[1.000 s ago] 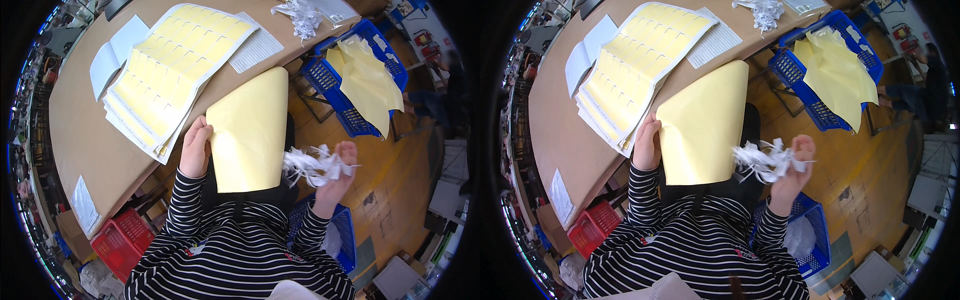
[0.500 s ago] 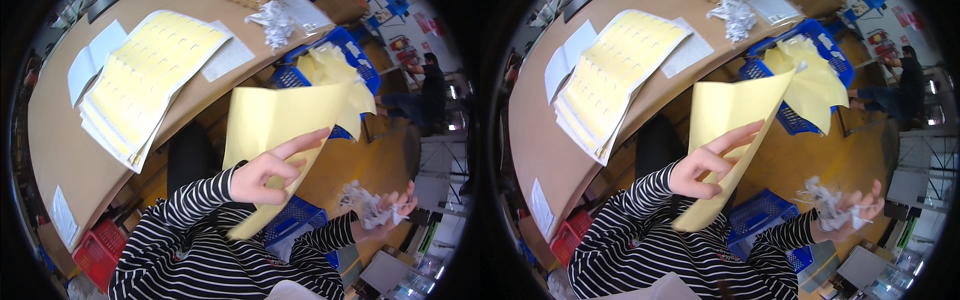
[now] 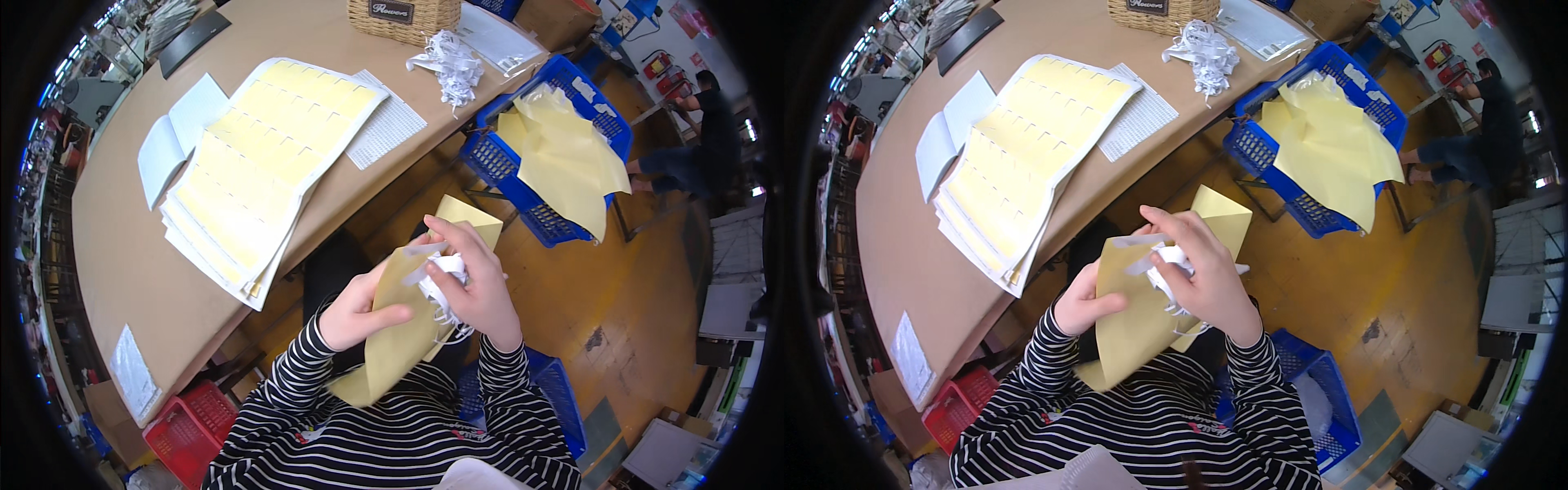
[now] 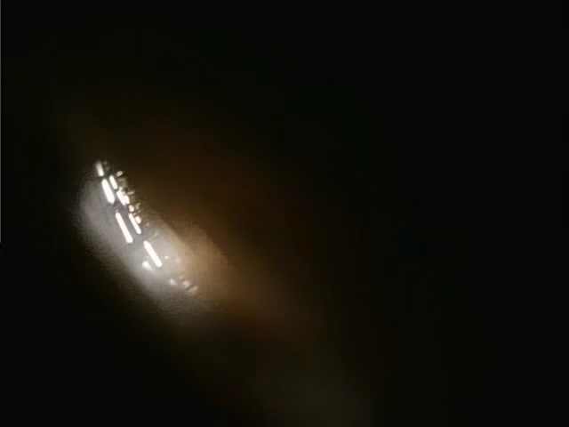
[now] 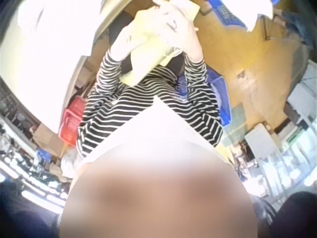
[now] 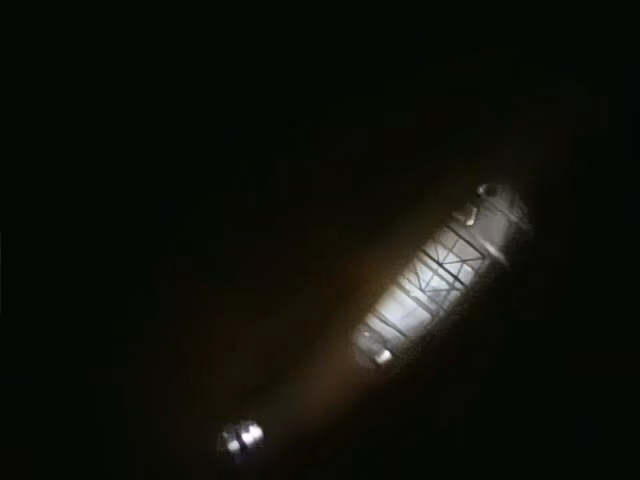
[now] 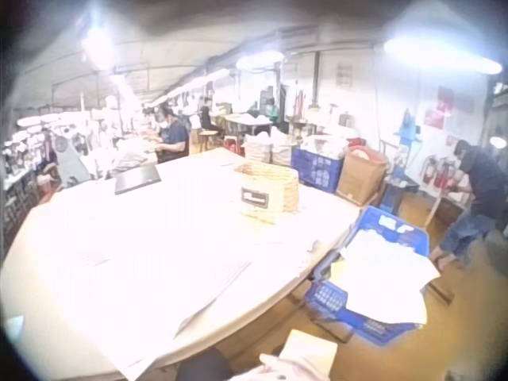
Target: The person repeatedly picks up yellow sheets with pre-cut shapes and peels off the backing or liner from each shape. The peeled sheets are placed into a blue basket. The task is performed one sheet at a time in a repetitive manner.
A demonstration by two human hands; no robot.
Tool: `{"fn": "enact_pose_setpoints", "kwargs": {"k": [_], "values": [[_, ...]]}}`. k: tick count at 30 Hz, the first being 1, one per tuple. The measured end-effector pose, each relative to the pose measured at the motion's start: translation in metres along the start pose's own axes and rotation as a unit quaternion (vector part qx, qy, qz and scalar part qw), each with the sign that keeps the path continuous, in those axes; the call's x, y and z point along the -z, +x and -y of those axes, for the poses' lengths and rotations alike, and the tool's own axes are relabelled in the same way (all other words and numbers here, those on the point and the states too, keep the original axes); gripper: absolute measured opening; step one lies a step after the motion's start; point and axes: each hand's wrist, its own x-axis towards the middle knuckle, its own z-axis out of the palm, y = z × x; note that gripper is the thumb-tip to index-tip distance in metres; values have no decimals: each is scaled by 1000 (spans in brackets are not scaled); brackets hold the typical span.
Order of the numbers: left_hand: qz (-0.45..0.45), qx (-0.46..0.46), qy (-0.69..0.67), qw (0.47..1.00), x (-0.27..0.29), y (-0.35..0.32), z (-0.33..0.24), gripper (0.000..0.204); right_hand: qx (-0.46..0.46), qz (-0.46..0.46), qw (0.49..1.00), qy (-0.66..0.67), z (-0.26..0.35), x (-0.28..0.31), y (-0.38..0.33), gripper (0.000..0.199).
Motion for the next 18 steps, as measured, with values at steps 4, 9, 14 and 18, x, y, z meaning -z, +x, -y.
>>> {"fn": "enact_pose_setpoints", "kwargs": {"k": [4, 9, 14, 18], "values": [[-7, 19, 188, 982, 4, 1, -13, 33, 69, 8, 992, -101, 10, -10, 2, 49], [66, -9, 266, 962, 14, -2, -11, 29, 153, 36, 977, -145, 7, -16, -1, 48], [103, -84, 291, 947, 26, -7, -13, 31, 157, 40, 983, -85, 4, -22, -2, 44], [111, -63, 313, 941, 26, -6, -11, 35, 52, 55, 996, 38, 10, -21, -5, 35]]}}
